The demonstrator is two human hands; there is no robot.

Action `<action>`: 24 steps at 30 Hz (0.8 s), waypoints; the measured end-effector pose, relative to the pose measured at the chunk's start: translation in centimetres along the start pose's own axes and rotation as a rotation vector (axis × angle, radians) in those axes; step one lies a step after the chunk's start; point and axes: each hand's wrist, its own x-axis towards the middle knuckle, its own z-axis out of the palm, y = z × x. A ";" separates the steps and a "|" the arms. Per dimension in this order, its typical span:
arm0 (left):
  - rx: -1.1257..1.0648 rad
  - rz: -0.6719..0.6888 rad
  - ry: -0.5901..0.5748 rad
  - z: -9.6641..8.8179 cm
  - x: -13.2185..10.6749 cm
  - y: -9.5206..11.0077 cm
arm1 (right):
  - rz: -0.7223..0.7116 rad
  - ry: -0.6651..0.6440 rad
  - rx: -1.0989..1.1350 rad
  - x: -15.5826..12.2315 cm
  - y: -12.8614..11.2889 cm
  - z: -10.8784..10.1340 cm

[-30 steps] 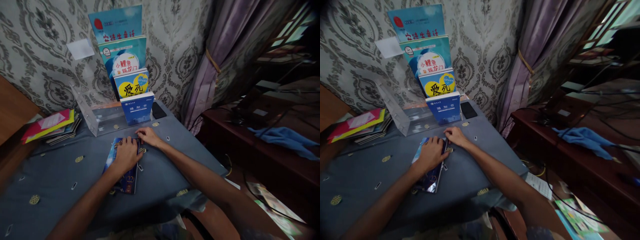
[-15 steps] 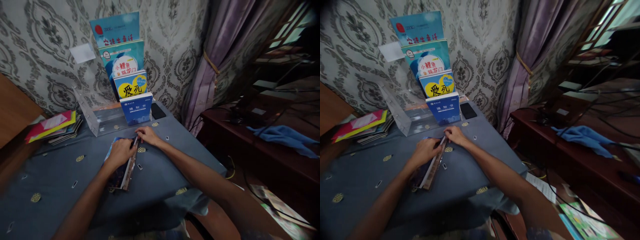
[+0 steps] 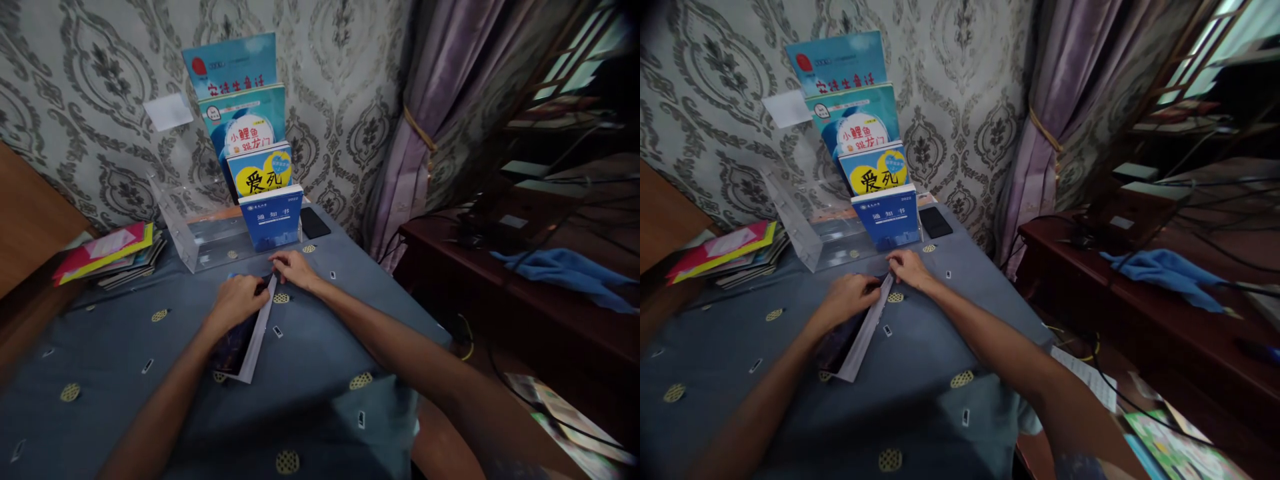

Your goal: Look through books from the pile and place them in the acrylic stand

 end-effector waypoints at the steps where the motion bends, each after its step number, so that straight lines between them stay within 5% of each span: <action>1: 0.030 -0.004 0.009 0.2 -0.1 0.3 | -0.005 0.005 0.020 -0.1 -0.1 0.0; 7: 0.130 0.020 0.070 1.0 -0.5 1.4 | -0.047 -0.049 0.097 -0.4 -0.2 0.5; 24: 0.018 0.260 0.082 1.5 -1.1 -1.6 | -0.038 -0.131 0.004 -0.6 -0.1 0.5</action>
